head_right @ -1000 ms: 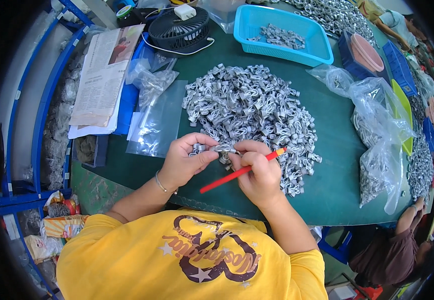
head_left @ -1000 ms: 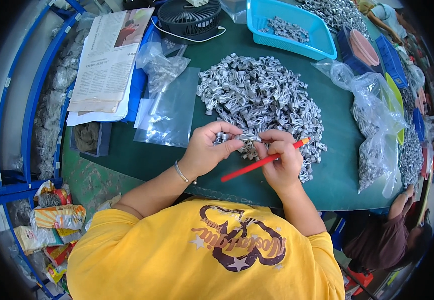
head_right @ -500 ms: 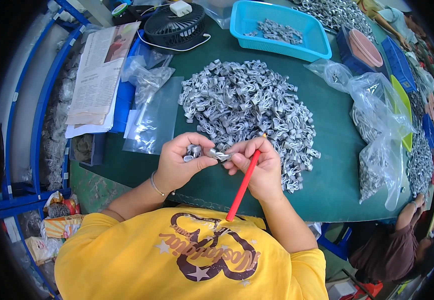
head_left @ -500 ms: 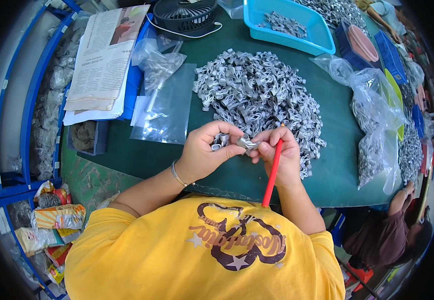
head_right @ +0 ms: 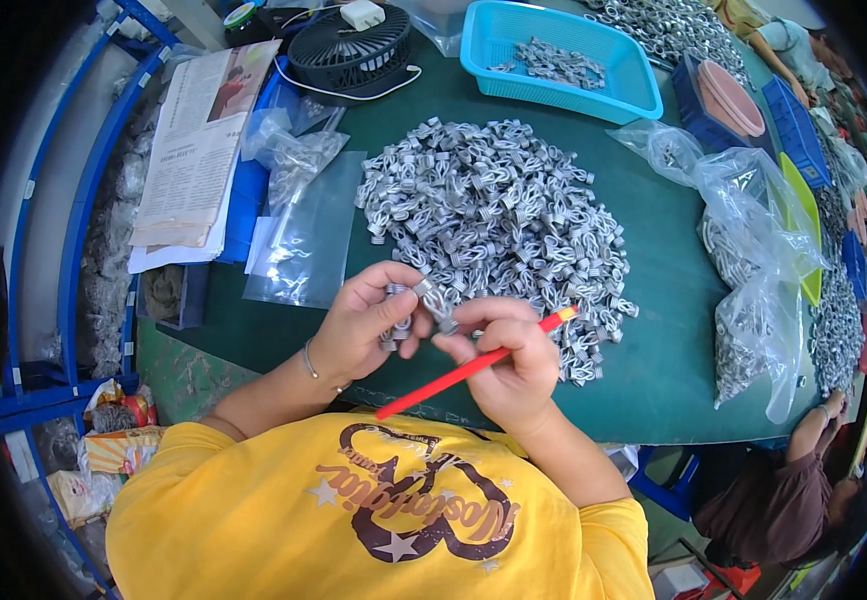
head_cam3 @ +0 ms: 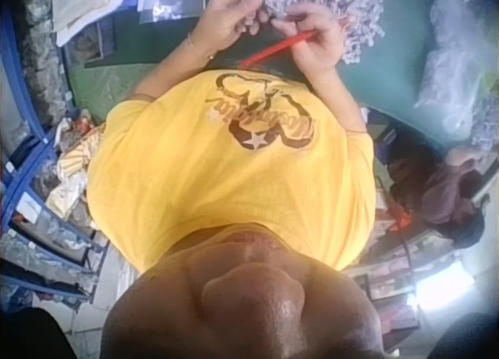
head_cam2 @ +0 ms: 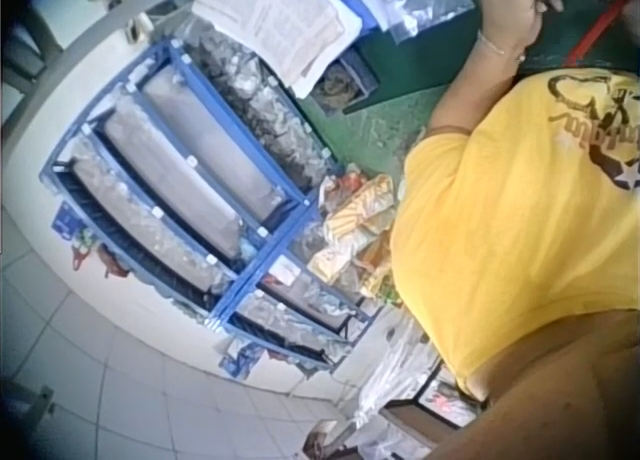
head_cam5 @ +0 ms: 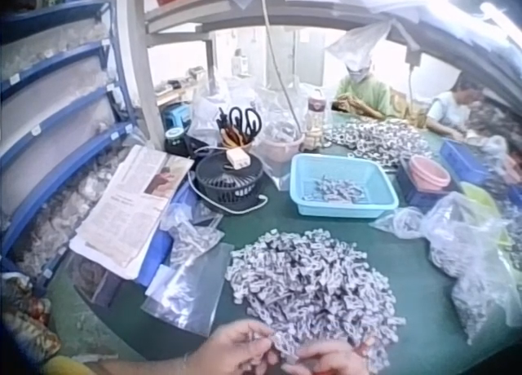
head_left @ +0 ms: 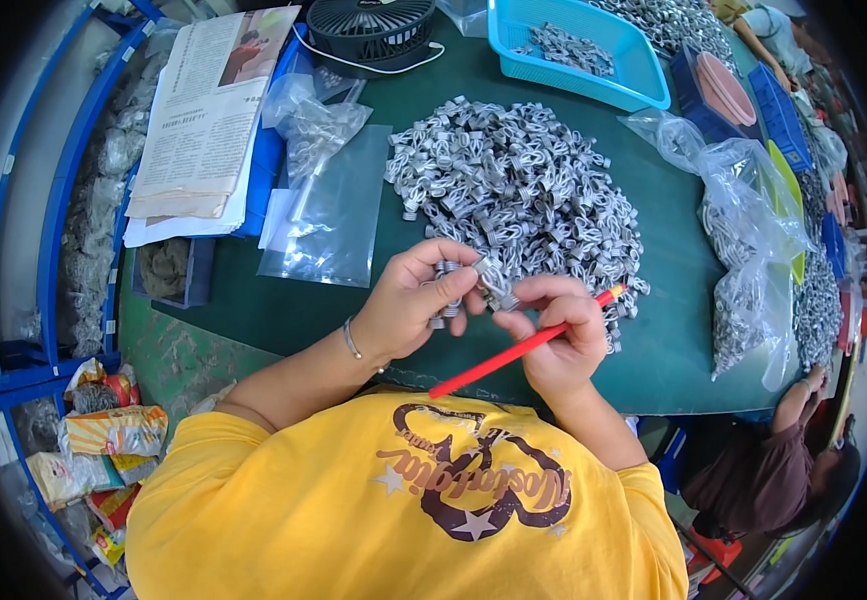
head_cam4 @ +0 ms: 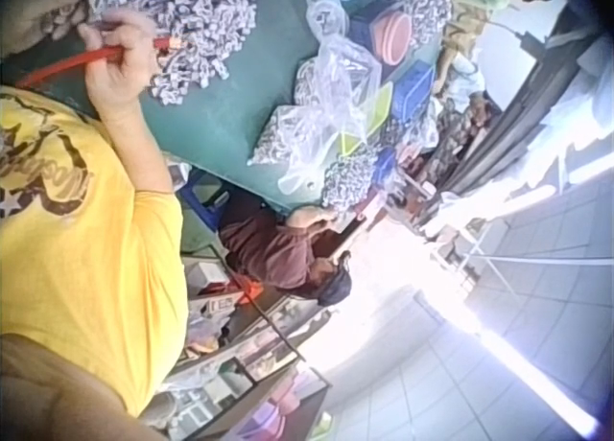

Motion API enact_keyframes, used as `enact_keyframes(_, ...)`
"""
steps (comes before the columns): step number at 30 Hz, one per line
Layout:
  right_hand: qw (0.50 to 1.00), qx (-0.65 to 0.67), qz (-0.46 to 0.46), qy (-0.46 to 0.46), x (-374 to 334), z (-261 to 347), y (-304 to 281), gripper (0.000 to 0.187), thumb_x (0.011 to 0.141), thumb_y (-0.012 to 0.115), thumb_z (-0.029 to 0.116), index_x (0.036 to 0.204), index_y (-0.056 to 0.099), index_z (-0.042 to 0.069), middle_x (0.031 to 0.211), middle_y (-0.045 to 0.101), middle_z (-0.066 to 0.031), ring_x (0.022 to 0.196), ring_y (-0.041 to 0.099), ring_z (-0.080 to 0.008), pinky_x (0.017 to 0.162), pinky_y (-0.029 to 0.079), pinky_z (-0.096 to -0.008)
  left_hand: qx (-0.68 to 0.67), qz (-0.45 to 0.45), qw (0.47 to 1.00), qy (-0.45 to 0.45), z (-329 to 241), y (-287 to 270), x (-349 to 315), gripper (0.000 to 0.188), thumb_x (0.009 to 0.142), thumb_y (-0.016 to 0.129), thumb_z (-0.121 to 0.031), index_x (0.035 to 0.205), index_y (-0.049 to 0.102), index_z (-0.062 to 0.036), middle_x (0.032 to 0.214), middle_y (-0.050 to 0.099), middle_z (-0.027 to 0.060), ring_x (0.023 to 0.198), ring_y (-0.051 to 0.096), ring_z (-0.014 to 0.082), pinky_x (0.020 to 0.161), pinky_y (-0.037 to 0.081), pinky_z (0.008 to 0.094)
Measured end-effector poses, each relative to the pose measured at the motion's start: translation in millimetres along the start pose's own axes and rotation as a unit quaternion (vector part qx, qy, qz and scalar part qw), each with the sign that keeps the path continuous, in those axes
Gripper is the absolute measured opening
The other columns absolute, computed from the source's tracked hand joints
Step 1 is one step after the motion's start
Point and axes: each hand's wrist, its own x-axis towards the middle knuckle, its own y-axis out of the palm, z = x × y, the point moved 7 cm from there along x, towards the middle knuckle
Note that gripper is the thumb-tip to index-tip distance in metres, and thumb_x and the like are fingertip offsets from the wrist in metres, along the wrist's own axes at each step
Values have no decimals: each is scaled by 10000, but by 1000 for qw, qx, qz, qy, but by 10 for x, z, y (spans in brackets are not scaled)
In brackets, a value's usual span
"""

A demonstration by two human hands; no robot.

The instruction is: The person assembles small metal components by hand, picking them up from a pile and joining them together.

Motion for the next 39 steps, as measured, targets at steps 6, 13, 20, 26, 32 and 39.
enact_keyframes(6,989,33,-37,140,8,-336,-92,194,754,584,-90,762,427,22,828,607,-123,715,572,-141,621,466,-246,-276,-12,952,-128,157,-53,-29,167,889,467,-139,1032,493,-57,864,551,92,722,569,155,505,468,242)
enact_keyframes(13,954,-267,139,1,141,-303,201,225,630,666,-11,725,470,45,836,600,-115,752,544,-312,683,420,-386,-35,-88,995,-43,-32,-276,-22,92,811,588,-50,879,532,-74,594,463,-7,487,412,41,397,282,163)
enact_keyframes(20,982,-136,104,75,92,-367,129,262,619,620,-133,717,443,34,764,561,-106,667,559,-254,606,461,-306,419,-82,897,116,-198,-136,-94,274,676,719,-36,927,611,-25,700,549,-14,670,518,68,631,422,206)
enact_keyframes(26,920,216,13,326,-22,-556,57,243,753,600,-93,738,401,45,785,570,-85,675,552,-126,560,460,-237,431,-38,877,208,-298,42,-84,273,649,738,-25,897,624,-29,748,568,32,671,528,107,616,413,219)
enact_keyframes(32,878,274,-14,393,-75,-556,41,216,787,566,-76,778,394,53,817,580,-134,648,611,-150,488,486,-202,377,-25,901,216,-349,37,-117,228,664,731,-13,867,626,-4,786,579,53,682,534,107,605,412,216)
enact_keyframes(39,920,293,47,257,-109,-509,70,286,716,573,-169,751,399,55,920,552,-121,818,586,-166,714,498,-252,338,-4,908,247,-428,169,-145,221,679,725,-18,870,618,5,790,579,55,678,534,101,601,409,206)
